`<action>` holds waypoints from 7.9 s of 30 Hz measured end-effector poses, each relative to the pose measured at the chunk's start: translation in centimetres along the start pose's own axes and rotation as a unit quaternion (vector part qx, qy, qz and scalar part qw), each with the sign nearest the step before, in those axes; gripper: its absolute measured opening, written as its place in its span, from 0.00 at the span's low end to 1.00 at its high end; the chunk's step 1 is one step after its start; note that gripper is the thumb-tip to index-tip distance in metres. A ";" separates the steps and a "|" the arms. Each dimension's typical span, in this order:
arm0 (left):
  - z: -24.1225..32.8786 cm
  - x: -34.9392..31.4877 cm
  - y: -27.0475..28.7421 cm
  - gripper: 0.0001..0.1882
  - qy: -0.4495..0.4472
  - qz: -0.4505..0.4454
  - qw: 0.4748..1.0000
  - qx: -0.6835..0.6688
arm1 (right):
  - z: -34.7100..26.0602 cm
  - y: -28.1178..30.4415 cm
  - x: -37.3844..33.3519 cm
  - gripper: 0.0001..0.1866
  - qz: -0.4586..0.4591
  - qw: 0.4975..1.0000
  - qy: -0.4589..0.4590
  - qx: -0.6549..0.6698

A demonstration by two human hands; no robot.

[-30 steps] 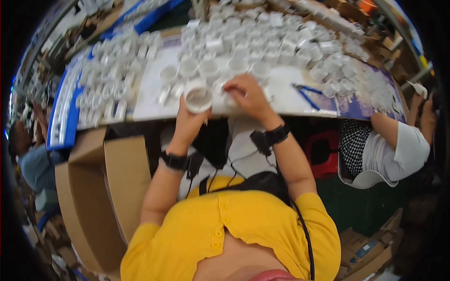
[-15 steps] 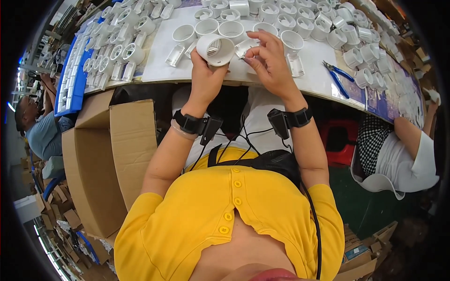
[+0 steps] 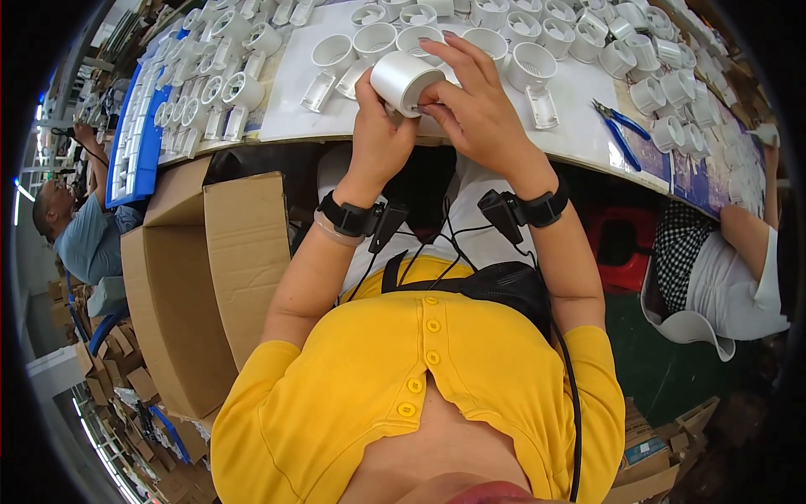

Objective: The person picks up a white plastic housing and a fan, inserts the fan into the housing, and threads the wires through a side opening. They then connect the wires to a small circuit board, tuck the assembly into the housing, and place the unit into a blue tray.

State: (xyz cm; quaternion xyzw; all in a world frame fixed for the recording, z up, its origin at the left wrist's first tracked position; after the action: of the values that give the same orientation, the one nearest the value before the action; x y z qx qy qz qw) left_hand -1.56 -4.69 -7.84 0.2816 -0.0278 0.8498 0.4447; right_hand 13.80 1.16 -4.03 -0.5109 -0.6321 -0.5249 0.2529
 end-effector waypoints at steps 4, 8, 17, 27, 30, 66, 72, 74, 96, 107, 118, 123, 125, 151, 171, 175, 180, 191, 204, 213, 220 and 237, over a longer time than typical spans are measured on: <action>0.6 0.1 0.3 0.35 -0.025 -0.008 0.999 0.034 | 0.1 -0.2 0.1 0.06 -0.009 1.000 0.011 0.000; 0.9 0.1 0.6 0.35 -0.022 -0.022 0.999 0.042 | 0.1 -0.2 0.3 0.07 -0.023 0.999 0.034 -0.019; 0.7 0.4 0.9 0.37 0.009 -0.048 0.999 0.017 | 0.0 -0.1 0.6 0.09 -0.043 0.998 0.042 -0.010; 0.3 1.3 1.2 0.35 0.074 -0.125 0.989 -0.009 | 0.2 0.8 1.5 0.09 -0.094 0.991 0.098 -0.015; 0.7 2.0 1.4 0.36 0.117 -0.198 0.973 -0.009 | 0.5 0.9 1.7 0.07 -0.101 0.984 0.140 -0.034; -0.4 0.0 0.4 0.28 0.280 -0.127 0.908 -0.283 | 2.4 -0.4 -1.9 0.10 0.068 0.993 -0.090 -0.025; 1.3 0.7 -0.2 0.26 0.264 -0.103 0.908 -0.307 | 3.4 0.3 -0.3 0.08 0.079 0.997 -0.008 -0.012; 1.5 1.3 -0.4 0.26 0.247 -0.097 0.910 -0.318 | 3.6 0.6 0.5 0.08 0.082 0.994 0.068 -0.036; -0.6 1.9 -0.7 0.27 0.107 -0.100 0.967 -0.210 | 2.3 0.1 0.8 0.06 0.004 0.999 0.043 -0.027; -0.7 2.5 -0.4 0.30 0.130 -0.131 0.964 -0.190 | 2.2 0.8 1.6 0.06 -0.040 0.983 0.161 -0.076; -0.4 2.4 0.5 0.35 0.168 -0.185 0.930 -0.268 | 2.9 0.2 1.1 0.05 -0.043 0.997 0.061 0.030; -0.5 2.2 0.6 0.36 0.185 -0.185 0.924 -0.279 | 3.2 -0.3 0.9 0.05 -0.048 0.997 0.052 0.038; -0.4 2.2 0.5 0.36 0.165 -0.182 0.931 -0.269 | 3.2 -0.4 0.9 0.05 -0.050 0.997 0.041 0.046; -1.5 2.0 0.6 0.34 0.143 -0.158 0.936 -0.279 | 2.4 -0.5 1.5 0.06 -0.044 0.997 0.047 0.047; -1.1 2.1 1.4 0.38 0.147 -0.180 0.923 -0.307 | 3.1 -0.5 2.0 0.08 -0.096 0.991 0.078 0.048; -1.2 2.3 1.5 0.38 0.143 -0.185 0.921 -0.310 | 3.5 -0.7 1.8 0.08 -0.084 0.992 0.061 0.076; -1.5 2.3 1.6 0.38 0.149 -0.188 0.918 -0.314 | 3.7 -0.9 1.6 0.07 -0.065 0.992 0.029 0.101; -1.7 2.4 1.8 0.38 0.198 -0.204 0.891 -0.355 | 2.7 -0.8 2.4 0.06 -0.057 0.989 0.113 0.072; -1.3 2.4 1.3 0.38 0.177 -0.190 0.905 -0.337 | 3.1 -1.3 1.3 0.05 -0.028 0.994 0.000 0.104; -1.9 2.6 1.6 0.38 0.216 -0.200 0.882 -0.368 | 3.6 -1.7 1.6 0.04 -0.058 0.992 0.021 0.112; -1.7 2.2 1.3 0.38 0.186 -0.177 0.897 -0.359 | 3.5 -1.1 1.0 0.05 -0.072 0.991 -0.037 0.106; -2.0 2.3 1.0 0.38 0.173 -0.172 0.913 -0.328 | 1.9 -1.0 2.0 0.05 -0.041 0.997 0.063 0.020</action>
State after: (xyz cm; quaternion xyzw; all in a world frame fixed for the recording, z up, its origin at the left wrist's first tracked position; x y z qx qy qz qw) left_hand -4.29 -3.01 -8.19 -0.0310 -0.1784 0.7389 0.6490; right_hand 12.63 3.79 -3.30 -0.4454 -0.6456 -0.5535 0.2801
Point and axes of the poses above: each hand's wrist, its own x-axis towards the middle knuckle, its own y-axis out of the back of the hand, z = x × y, the point moved 1 cm from there along x, towards the middle knuckle, and after that the axes turned 14 degrees about z, right-handed, at the moved point
